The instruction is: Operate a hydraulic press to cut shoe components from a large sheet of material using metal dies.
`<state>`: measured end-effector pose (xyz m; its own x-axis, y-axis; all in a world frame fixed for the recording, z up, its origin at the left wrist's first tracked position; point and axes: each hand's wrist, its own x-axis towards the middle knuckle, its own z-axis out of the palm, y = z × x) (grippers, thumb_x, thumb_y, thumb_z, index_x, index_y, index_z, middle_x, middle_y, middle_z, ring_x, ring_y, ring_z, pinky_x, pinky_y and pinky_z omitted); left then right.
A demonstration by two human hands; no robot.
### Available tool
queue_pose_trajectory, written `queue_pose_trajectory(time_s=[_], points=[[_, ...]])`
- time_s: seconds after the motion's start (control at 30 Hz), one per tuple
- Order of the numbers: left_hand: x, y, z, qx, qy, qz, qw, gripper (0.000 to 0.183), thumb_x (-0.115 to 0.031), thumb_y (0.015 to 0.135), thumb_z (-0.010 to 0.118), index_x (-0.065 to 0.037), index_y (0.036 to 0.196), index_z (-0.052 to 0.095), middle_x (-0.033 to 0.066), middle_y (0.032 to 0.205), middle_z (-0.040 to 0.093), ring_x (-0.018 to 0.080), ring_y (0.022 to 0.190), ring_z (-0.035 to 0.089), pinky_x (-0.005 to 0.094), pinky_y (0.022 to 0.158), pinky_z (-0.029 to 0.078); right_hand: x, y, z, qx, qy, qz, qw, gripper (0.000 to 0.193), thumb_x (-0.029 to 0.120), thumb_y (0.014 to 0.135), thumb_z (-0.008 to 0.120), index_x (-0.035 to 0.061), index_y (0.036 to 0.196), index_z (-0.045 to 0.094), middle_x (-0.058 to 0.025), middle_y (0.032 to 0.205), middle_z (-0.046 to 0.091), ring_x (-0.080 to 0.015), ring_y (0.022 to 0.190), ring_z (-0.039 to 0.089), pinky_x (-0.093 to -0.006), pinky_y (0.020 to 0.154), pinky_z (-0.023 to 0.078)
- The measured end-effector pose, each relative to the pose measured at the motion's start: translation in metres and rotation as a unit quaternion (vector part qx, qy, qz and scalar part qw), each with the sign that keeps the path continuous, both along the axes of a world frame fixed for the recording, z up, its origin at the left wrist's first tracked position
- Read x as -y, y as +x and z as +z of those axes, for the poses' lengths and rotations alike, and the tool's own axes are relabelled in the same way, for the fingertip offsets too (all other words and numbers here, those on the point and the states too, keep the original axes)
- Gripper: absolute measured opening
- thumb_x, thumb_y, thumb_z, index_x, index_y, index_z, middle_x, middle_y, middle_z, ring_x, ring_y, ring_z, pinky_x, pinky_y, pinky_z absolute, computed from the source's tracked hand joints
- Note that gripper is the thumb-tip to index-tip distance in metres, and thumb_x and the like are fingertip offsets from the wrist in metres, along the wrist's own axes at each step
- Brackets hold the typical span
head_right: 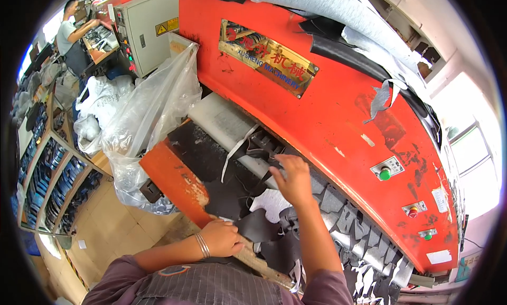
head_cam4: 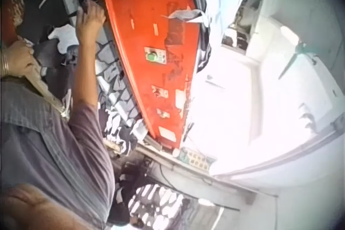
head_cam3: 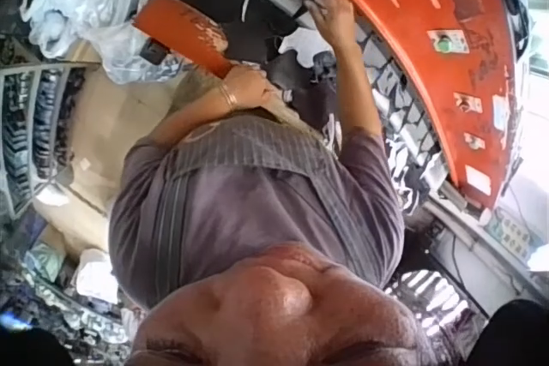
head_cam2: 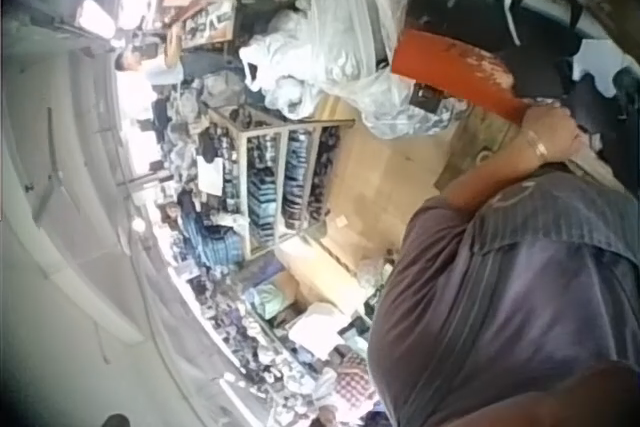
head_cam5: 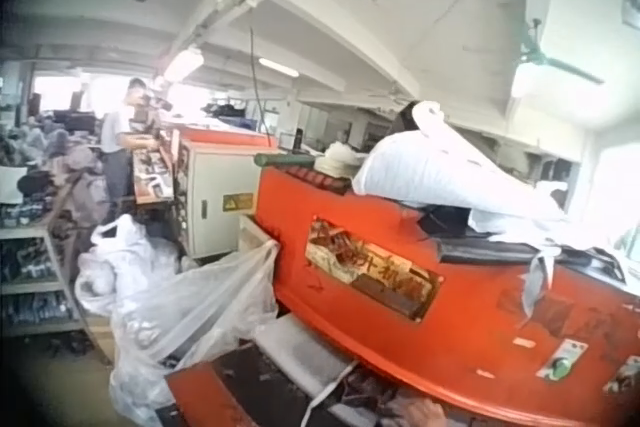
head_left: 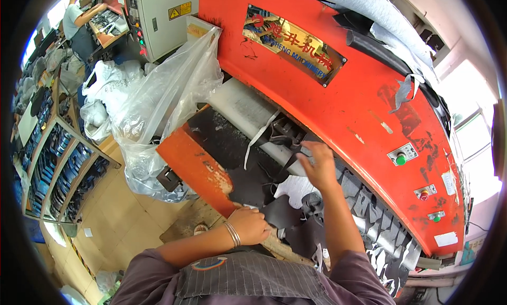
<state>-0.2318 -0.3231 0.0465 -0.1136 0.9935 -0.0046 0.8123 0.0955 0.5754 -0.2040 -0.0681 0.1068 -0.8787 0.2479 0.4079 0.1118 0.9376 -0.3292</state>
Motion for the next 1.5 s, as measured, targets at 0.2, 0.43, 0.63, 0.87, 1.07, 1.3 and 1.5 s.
queue_pose_trajectory(time_s=[0.2, 0.43, 0.63, 0.87, 1.07, 1.3, 1.5], points=[[-0.060, -0.106, 0.019, 0.046, 0.073, 0.112, 0.990, 0.028, -0.031, 0.084, 0.060, -0.007, 0.097, 0.067, 0.0105, 0.097, 0.066, 0.0294, 0.095, 0.061, 0.0425, 0.086, 0.047, -0.016, -0.078, -0.045, -0.004, 0.080, 0.068, 0.994, 0.027, 0.019, 0.071, 0.072, 0.0096, 0.095, 0.066, -0.0034, 0.097, 0.064, -0.0245, 0.093, 0.058, -0.0374, 0.076, 0.043], [-0.065, -0.155, -0.046, -0.060, 0.045, 0.124, 0.989, 0.079, -0.039, 0.082, 0.066, 0.002, 0.140, 0.033, 0.0216, 0.143, 0.038, 0.0323, 0.134, 0.036, 0.0427, 0.110, 0.028, 0.003, -0.079, -0.057, -0.053, 0.020, 0.184, 0.981, 0.019, 0.010, 0.064, 0.073, 0.0070, 0.076, 0.058, -0.0066, 0.073, 0.054, -0.0260, 0.073, 0.054, -0.0377, 0.072, 0.040], [-0.076, -0.145, -0.029, 0.315, 0.238, 0.055, 0.917, 0.096, -0.047, 0.080, 0.070, 0.004, 0.144, 0.021, 0.0283, 0.140, 0.037, 0.0390, 0.131, 0.038, 0.0399, 0.107, 0.032, 0.055, -0.050, -0.040, -0.112, -0.177, 0.126, 0.970, 0.023, 0.006, 0.072, 0.073, 0.0039, 0.084, 0.054, -0.0095, 0.076, 0.053, -0.0300, 0.070, 0.051, -0.0390, 0.070, 0.040], [-0.063, -0.144, -0.068, 0.329, 0.163, 0.271, 0.889, 0.037, -0.027, 0.091, 0.061, 0.007, 0.077, 0.062, 0.0230, 0.068, 0.062, 0.0376, 0.050, 0.056, 0.0437, 0.047, 0.039, 0.032, -0.055, -0.018, -0.053, -0.149, 0.120, 0.980, 0.021, 0.006, 0.074, 0.073, 0.0051, 0.083, 0.055, -0.0099, 0.074, 0.054, -0.0287, 0.069, 0.051, -0.0377, 0.063, 0.042], [-0.062, -0.167, -0.047, 0.185, 0.171, 0.133, 0.959, 0.062, -0.049, 0.083, 0.066, 0.003, 0.116, 0.057, 0.0210, 0.098, 0.063, 0.0347, 0.094, 0.060, 0.0423, 0.085, 0.047, -0.062, -0.125, -0.032, 0.064, 0.146, 0.169, 0.973, 0.014, 0.006, 0.070, 0.064, 0.0087, 0.081, 0.057, -0.0050, 0.079, 0.057, -0.0252, 0.080, 0.054, -0.0358, 0.069, 0.048], [-0.118, -0.231, -0.047, 0.145, 0.184, 0.182, 0.955, 0.066, -0.029, 0.077, 0.073, -0.002, 0.131, 0.046, 0.0171, 0.115, 0.061, 0.0340, 0.109, 0.055, 0.0438, 0.093, 0.042, -0.089, -0.152, -0.084, 0.152, 0.224, 0.151, 0.951, 0.020, 0.009, 0.071, 0.062, 0.0123, 0.091, 0.061, -0.0005, 0.088, 0.058, -0.0216, 0.091, 0.053, -0.0348, 0.080, 0.046], [-0.187, -0.254, -0.086, -0.014, 0.170, 0.213, 0.962, 0.085, -0.028, 0.076, 0.073, -0.001, 0.142, 0.029, 0.0133, 0.122, 0.061, 0.0331, 0.116, 0.051, 0.0454, 0.103, 0.033, -0.060, -0.140, -0.096, -0.064, 0.052, -0.139, 0.987, 0.054, 0.021, 0.074, 0.072, 0.0101, 0.124, 0.055, -0.0054, 0.110, 0.062, -0.0292, 0.104, 0.054, -0.0411, 0.091, 0.038]])
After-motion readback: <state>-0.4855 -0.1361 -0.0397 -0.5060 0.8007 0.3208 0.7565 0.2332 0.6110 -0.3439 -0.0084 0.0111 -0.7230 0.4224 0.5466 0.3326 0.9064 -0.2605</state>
